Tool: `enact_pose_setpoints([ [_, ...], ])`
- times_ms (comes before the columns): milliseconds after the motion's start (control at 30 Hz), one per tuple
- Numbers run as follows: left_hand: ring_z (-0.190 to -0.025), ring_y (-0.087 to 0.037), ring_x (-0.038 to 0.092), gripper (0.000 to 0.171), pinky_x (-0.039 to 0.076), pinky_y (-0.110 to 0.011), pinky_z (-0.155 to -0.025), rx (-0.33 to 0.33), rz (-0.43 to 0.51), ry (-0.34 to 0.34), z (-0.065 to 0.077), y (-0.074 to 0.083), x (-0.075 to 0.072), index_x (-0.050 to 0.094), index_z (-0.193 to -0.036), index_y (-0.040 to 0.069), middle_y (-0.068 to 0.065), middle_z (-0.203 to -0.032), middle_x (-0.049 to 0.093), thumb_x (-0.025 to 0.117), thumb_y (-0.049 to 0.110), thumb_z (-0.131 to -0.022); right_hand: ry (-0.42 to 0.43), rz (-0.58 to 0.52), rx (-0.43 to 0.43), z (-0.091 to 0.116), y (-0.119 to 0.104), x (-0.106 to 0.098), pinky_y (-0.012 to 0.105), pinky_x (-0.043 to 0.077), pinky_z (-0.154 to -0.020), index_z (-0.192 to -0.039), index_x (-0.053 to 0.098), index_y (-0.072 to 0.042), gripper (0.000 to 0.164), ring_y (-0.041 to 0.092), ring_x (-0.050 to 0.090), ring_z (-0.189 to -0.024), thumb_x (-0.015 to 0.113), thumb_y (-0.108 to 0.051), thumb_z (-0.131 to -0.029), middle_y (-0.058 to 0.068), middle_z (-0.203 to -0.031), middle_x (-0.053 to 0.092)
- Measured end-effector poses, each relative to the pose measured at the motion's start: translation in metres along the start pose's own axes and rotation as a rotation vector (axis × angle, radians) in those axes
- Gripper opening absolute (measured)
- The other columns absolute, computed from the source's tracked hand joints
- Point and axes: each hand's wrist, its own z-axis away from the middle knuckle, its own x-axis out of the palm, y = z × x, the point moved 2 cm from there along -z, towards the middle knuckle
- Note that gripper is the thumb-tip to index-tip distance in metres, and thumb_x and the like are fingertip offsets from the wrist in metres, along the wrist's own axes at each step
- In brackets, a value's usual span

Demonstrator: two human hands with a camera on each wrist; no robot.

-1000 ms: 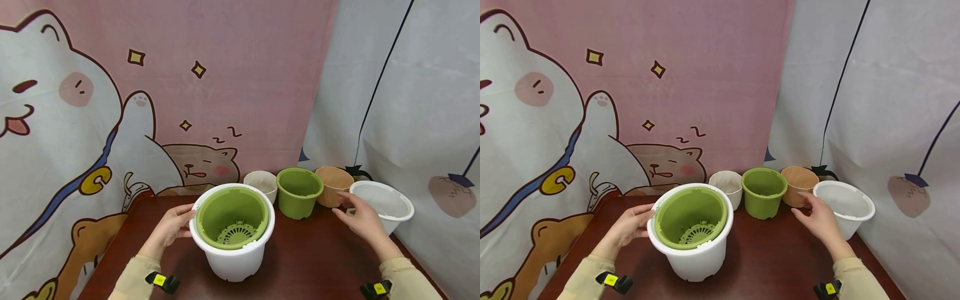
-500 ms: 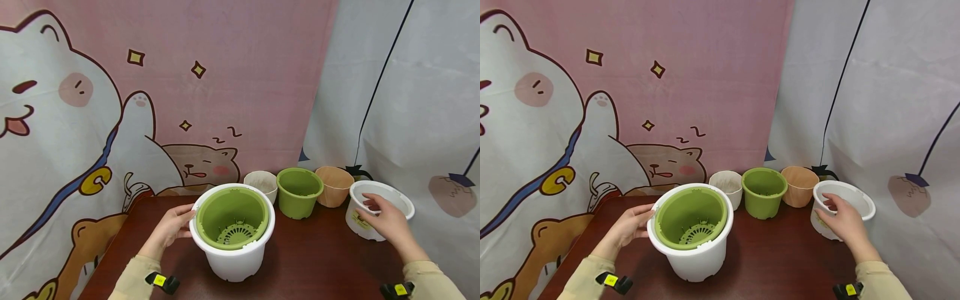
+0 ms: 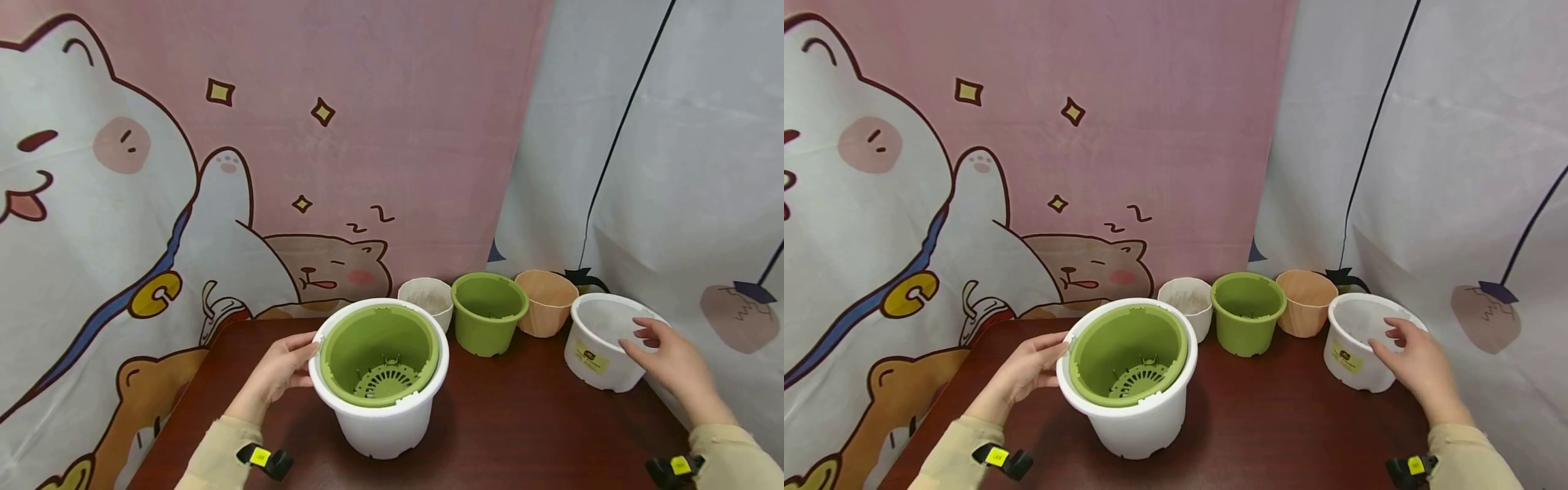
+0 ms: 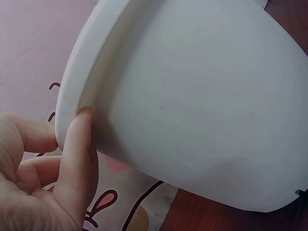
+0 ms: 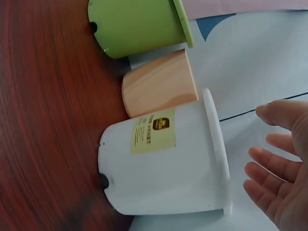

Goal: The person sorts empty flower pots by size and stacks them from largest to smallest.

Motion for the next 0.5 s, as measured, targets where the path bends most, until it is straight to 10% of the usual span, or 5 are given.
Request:
enact_pose_setpoints([
  [500, -0.073, -0.019, 0.065, 0.043, 0.061, -0.036, -0.060, 0.009, -0.012, 0.001, 0.0012, 0.0008, 0.0002, 0.053, -0.139, -0.004, -0.013, -0.097, 0.065, 0.058, 0.013, -0.100, -0.109, 0.099, -0.125, -0.0097, 0.0089, 0.0069, 0.064, 0.048, -0.075, -0.120, 0.056, 0.012, 0.055, 0.054, 0.057, -0.097, 0.076, -0.027, -0.086, 0.038, -0.108, 0.060],
])
